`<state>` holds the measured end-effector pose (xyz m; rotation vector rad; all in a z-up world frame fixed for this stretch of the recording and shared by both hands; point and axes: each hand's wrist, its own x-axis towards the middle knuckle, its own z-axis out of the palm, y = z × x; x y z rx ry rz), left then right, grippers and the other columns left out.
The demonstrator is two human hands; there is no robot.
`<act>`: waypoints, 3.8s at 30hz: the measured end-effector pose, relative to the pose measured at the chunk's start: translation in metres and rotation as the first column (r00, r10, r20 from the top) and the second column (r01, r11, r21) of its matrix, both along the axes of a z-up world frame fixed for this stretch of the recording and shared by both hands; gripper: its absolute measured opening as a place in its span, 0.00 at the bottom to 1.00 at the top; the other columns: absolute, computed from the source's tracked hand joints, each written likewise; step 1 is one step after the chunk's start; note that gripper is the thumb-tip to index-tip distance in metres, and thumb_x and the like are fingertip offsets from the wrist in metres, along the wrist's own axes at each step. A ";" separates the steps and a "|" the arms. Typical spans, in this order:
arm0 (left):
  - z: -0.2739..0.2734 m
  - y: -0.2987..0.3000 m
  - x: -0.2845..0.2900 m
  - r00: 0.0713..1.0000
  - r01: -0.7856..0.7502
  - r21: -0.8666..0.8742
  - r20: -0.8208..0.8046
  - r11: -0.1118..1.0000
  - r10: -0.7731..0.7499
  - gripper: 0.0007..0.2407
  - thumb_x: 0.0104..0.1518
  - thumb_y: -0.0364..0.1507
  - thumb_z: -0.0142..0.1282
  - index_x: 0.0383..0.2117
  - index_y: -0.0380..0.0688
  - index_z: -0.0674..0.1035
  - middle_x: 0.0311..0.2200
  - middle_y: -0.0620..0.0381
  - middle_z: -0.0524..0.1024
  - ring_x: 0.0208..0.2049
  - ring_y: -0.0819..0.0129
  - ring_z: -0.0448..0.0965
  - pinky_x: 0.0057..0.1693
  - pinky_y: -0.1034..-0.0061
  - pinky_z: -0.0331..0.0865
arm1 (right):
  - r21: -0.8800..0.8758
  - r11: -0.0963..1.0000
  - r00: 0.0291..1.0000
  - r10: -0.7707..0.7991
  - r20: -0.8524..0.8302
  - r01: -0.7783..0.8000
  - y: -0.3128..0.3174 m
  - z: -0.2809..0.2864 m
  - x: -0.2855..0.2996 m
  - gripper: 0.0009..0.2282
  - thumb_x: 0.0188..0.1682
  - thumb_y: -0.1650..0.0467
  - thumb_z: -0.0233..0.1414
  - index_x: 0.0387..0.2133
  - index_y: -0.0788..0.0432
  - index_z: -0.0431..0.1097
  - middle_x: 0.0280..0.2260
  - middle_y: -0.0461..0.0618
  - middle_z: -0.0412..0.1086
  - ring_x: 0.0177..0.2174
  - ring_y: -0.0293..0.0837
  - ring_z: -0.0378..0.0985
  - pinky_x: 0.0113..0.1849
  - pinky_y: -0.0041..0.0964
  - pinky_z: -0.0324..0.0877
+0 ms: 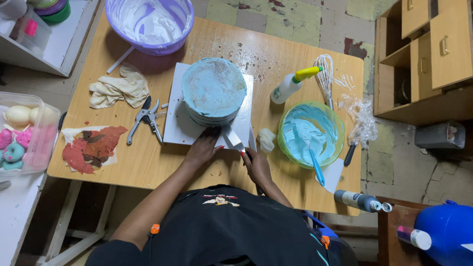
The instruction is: The person spreads blue frosting onto the top and sides of a cake using an offset spatula, occasionally wiping the spatula with a cloth.
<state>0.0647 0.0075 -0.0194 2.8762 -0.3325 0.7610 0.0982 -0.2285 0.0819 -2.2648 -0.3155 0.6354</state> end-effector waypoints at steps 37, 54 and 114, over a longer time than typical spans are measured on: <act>0.022 -0.052 0.008 0.890 0.212 -0.173 -0.372 0.962 -0.263 0.28 0.65 0.44 0.47 0.66 0.37 0.65 0.63 0.36 0.66 0.63 0.44 0.68 0.67 0.57 0.59 | 0.035 0.943 0.934 -0.323 -0.150 0.331 -0.091 0.001 -0.050 0.18 0.56 0.64 0.49 0.54 0.65 0.70 0.22 0.57 0.76 0.15 0.46 0.77 0.22 0.38 0.73; 0.015 -0.026 -0.056 0.828 0.143 -0.644 -0.338 0.751 -0.448 0.16 0.67 0.33 0.48 0.59 0.50 0.74 0.54 0.53 0.77 0.54 0.56 0.77 0.54 0.63 0.70 | 0.063 0.889 0.868 -0.426 -0.255 0.454 -0.097 -0.004 -0.068 0.15 0.56 0.63 0.47 0.51 0.55 0.73 0.22 0.49 0.70 0.14 0.41 0.67 0.22 0.37 0.62; -0.070 -0.025 -0.040 0.853 -0.520 -0.441 -0.232 -0.731 -0.467 0.20 0.58 0.26 0.64 0.49 0.17 0.73 0.51 0.24 0.74 0.51 0.41 0.80 0.58 0.63 0.76 | -0.355 0.930 0.900 0.233 0.367 -0.096 0.082 0.079 -0.021 0.21 0.55 0.73 0.49 0.64 0.51 0.64 0.41 0.54 0.66 0.36 0.66 0.77 0.32 0.56 0.73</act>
